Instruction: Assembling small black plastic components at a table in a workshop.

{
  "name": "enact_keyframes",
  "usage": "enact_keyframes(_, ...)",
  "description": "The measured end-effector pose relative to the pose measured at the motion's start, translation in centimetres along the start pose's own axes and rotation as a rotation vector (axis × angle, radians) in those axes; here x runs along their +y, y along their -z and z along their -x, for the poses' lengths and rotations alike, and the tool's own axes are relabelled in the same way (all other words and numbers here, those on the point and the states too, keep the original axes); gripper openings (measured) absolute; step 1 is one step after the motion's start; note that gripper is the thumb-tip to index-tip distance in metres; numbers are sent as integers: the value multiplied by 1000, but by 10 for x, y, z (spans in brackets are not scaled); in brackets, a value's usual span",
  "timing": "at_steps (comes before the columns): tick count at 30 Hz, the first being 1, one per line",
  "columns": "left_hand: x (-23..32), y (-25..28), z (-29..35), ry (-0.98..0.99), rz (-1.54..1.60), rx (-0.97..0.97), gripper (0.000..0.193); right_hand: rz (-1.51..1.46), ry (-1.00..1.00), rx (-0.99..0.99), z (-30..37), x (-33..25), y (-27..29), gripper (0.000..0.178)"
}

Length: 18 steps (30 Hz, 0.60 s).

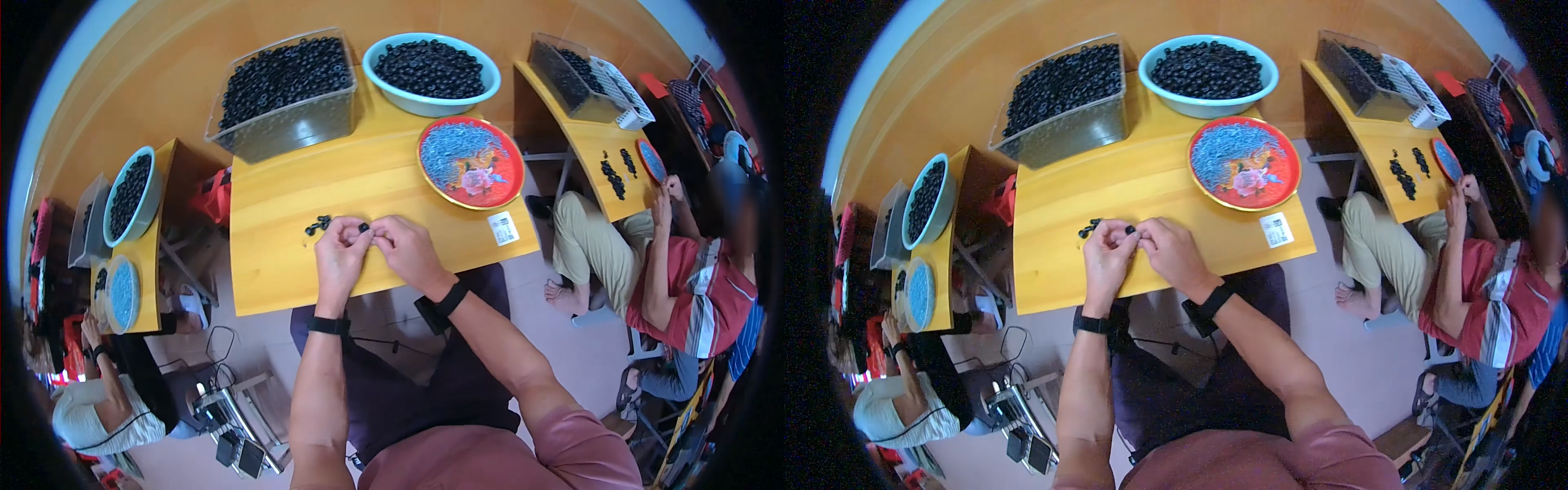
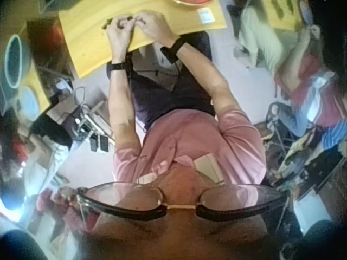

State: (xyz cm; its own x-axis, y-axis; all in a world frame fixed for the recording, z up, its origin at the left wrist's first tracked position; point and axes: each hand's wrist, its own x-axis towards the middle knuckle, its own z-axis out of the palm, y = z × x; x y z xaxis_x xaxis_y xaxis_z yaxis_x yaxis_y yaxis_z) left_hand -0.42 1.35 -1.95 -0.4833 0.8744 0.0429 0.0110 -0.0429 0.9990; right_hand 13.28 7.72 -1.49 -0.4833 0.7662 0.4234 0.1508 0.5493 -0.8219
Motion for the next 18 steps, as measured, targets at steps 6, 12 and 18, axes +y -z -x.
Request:
enact_keyframes(6, 6, 1, 1, 11, 8, 10, 14, 256, 84, 5, -3, -6, 3, 13)
enact_keyframes(12, 1, 1, 1, 16, 89, 9, 16, 223, 45, 61, -1, -1, 1, 12)
enact_keyframes(18, 1, 4, 2, -7, -52, 17, 17, 146, -48, 59, -1, 1, 1, 13)
